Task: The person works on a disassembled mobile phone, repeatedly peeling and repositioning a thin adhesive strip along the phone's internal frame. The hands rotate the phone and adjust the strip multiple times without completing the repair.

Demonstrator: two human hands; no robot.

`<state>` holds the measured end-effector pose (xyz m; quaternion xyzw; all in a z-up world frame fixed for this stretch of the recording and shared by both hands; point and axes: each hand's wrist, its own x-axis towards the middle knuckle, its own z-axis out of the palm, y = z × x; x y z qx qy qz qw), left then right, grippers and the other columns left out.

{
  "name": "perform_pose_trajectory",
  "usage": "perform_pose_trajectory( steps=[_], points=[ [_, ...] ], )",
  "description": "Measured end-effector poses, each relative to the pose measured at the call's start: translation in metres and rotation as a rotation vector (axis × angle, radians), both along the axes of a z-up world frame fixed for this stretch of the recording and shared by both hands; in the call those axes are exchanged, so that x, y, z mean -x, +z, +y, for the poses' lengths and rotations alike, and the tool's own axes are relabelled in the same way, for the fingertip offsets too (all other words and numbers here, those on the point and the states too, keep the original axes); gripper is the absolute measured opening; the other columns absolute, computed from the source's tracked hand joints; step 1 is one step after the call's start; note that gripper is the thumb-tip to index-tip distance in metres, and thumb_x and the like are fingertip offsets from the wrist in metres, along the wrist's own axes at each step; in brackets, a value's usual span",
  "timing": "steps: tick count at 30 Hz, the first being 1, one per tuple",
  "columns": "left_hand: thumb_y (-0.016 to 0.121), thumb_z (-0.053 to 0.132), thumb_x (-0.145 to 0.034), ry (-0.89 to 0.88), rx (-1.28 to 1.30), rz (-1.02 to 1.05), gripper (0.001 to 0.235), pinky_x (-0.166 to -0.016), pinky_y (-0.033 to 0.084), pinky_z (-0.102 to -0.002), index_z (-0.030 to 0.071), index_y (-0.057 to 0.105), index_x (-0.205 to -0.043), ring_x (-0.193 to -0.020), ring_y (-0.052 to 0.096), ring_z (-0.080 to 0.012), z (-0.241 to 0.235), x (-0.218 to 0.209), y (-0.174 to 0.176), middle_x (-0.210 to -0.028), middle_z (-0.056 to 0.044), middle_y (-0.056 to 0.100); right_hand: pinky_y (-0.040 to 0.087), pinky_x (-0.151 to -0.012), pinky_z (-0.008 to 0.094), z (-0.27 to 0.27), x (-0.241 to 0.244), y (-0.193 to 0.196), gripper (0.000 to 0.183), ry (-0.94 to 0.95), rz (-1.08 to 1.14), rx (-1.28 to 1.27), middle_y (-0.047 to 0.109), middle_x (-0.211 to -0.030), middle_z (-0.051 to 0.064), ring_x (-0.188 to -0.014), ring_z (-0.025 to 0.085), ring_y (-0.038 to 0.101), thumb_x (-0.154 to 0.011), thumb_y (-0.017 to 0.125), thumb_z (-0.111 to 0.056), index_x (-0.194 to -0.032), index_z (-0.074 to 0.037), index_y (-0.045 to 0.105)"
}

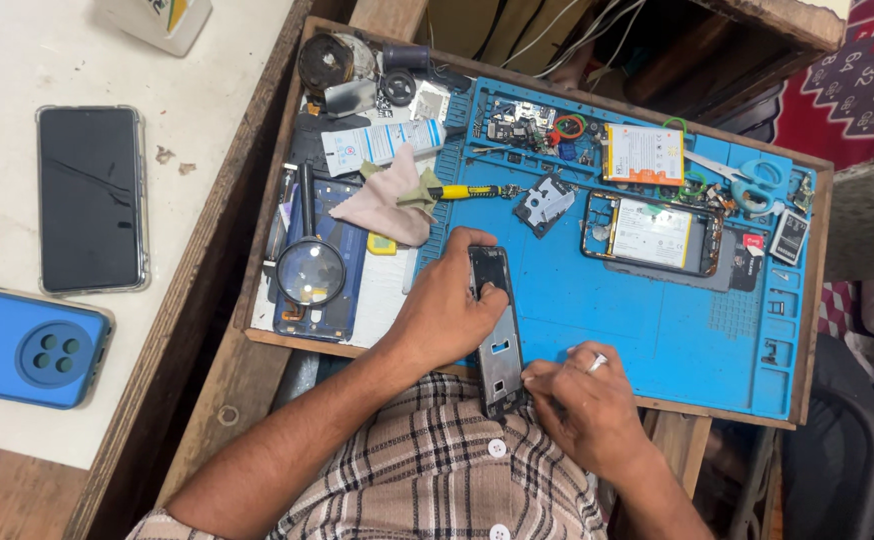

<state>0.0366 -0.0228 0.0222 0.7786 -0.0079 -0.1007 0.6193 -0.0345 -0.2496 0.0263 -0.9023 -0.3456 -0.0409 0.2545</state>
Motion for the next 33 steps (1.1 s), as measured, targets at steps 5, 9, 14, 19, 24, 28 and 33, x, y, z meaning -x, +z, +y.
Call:
perform_pose_trajectory(
  steps=[5, 9, 14, 19, 24, 28, 33],
  points=[
    [0.061, 0.011, -0.081, -0.008, 0.004, 0.045, 0.050, -0.070, 0.058, -0.043, -0.001, 0.047, -0.127, -0.077, 0.075, -0.0344, 0.000, -0.001, -0.003, -0.086, -0.021, 0.071, 0.041, -0.096, 0.045, 0.006, -0.032, -0.008, 0.014, -0.028, -0.041, 0.042, 0.075, -0.096, 0.000, -0.086, 0.019, 0.063, -0.080, 0.077, -0.008, -0.089, -0.013, 0.067],
    [0.062, 0.011, -0.082, -0.007, 0.002, -0.054, 0.049, -0.077, 0.057, -0.044, -0.002, 0.047, -0.126, -0.087, 0.074, -0.0364, 0.001, 0.000, -0.004, -0.092, -0.022, 0.071, 0.040, -0.097, 0.046, 0.023, -0.085, -0.006, 0.018, -0.047, -0.108, 0.080, 0.068, -0.086, 0.005, -0.088, 0.027, 0.059, -0.077, 0.079, -0.009, -0.093, -0.013, 0.070],
    [0.062, 0.012, -0.082, -0.037, 0.012, -0.015, 0.050, -0.078, 0.057, -0.044, -0.003, 0.046, -0.127, -0.088, 0.074, -0.0359, 0.003, -0.002, -0.001, -0.092, -0.022, 0.071, 0.039, -0.097, 0.046, 0.038, -0.128, -0.003, 0.020, 0.002, -0.194, 0.040, 0.070, -0.088, 0.001, -0.090, 0.025, 0.061, -0.078, 0.081, -0.008, -0.094, -0.013, 0.070],
    [0.061, 0.013, -0.082, -0.055, 0.035, 0.082, 0.051, -0.075, 0.058, -0.043, -0.002, 0.045, -0.128, -0.084, 0.076, -0.0339, 0.004, -0.004, -0.002, -0.089, -0.021, 0.072, 0.039, -0.095, 0.043, 0.034, -0.132, -0.009, 0.019, 0.041, -0.171, -0.050, 0.075, -0.097, -0.002, -0.090, 0.023, 0.061, -0.078, 0.081, -0.005, -0.093, -0.012, 0.070],
    [0.064, 0.012, -0.081, -0.044, 0.025, -0.014, 0.052, -0.079, 0.058, -0.042, -0.003, 0.046, -0.128, -0.089, 0.075, -0.0326, 0.004, -0.002, -0.010, -0.094, -0.021, 0.072, 0.050, -0.085, 0.036, 0.025, -0.135, -0.010, 0.017, 0.067, 0.005, -0.128, 0.077, -0.101, 0.000, -0.089, 0.021, 0.067, -0.079, 0.078, -0.001, -0.092, -0.010, 0.071],
    [0.066, 0.012, -0.081, -0.029, 0.040, -0.048, 0.054, -0.079, 0.058, -0.041, -0.001, 0.047, -0.129, -0.089, 0.074, -0.0312, 0.006, -0.004, -0.012, -0.098, -0.021, 0.071, 0.057, -0.083, 0.034, 0.019, -0.130, -0.007, 0.014, 0.047, 0.034, -0.206, 0.075, -0.101, 0.006, -0.095, 0.023, 0.072, -0.084, 0.078, -0.004, -0.096, -0.007, 0.071],
    [0.060, 0.012, -0.081, -0.116, 0.167, 0.223, 0.053, -0.051, 0.054, -0.040, 0.005, 0.047, -0.132, -0.057, 0.065, -0.0232, 0.013, -0.011, -0.014, -0.090, -0.014, 0.069, 0.058, -0.074, 0.031, 0.008, -0.115, -0.005, 0.011, -0.040, 0.150, -0.203, 0.073, -0.095, 0.010, -0.085, 0.022, 0.074, -0.084, 0.074, -0.003, -0.095, -0.004, 0.071]
  ],
)
